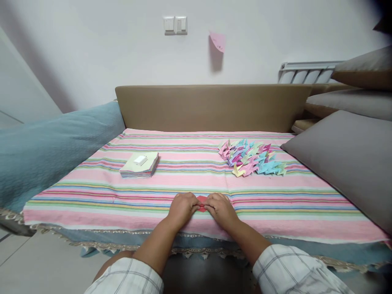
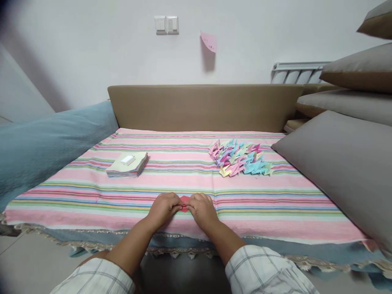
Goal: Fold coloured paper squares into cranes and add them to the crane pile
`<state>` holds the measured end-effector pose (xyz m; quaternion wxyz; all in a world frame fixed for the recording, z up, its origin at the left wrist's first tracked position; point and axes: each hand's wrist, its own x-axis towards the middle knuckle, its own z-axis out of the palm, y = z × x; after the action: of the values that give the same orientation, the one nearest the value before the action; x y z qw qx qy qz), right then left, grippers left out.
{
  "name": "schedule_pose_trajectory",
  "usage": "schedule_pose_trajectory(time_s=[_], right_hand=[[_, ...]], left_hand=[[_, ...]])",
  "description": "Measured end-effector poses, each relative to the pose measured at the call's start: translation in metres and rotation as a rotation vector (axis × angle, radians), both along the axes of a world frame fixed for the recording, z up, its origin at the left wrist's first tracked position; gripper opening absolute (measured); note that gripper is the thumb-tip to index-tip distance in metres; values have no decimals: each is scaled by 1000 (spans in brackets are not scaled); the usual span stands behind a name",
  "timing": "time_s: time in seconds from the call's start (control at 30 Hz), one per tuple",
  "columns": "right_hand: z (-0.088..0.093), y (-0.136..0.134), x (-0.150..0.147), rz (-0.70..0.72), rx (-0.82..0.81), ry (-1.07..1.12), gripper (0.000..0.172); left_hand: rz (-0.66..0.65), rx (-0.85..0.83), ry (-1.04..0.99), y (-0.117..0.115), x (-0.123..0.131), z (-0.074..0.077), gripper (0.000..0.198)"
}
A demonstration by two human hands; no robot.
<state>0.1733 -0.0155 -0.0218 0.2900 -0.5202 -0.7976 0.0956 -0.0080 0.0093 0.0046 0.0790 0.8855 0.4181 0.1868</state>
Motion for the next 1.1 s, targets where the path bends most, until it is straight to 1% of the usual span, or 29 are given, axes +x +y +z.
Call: schedule_pose_trajectory(time_s=[0.13, 0.23, 0.33, 0.53, 0.67, 0.8, 0.87, 0.93, 1.03, 1.1], right_hand=[[2, 2, 4, 44, 9, 48, 12], [4, 2, 6, 98, 11, 85, 12], [4, 2, 6, 106, 18, 78, 12], [3, -2, 6, 58, 42, -51, 12], [6, -3, 5, 50, 55, -162, 13], [9, -4, 4, 53, 63, -181, 14], [10, -5, 4, 39, 71, -186, 13], [10, -5, 4, 20, 75, -203, 13], [9, -6, 5, 12, 80, -235, 13], [7, -7, 7, 21, 89, -253, 15]], left_hand=[[-49, 7, 28, 1, -1, 1, 11], [-61, 40, 50, -1, -1, 1, 12], [-59, 90, 82, -5, 0, 2, 15], [-29, 126, 106, -9, 2, 4, 18], [-71, 88, 83, -4, -2, 3, 21], [-106, 86, 168, -1, -5, 1, 20], [-87, 85, 189, -3, -3, 2, 20], [-47, 52, 160, -6, -1, 4, 21], [58, -36, 73, -11, 3, 7, 22], [126, -41, 58, -14, 3, 5, 22]])
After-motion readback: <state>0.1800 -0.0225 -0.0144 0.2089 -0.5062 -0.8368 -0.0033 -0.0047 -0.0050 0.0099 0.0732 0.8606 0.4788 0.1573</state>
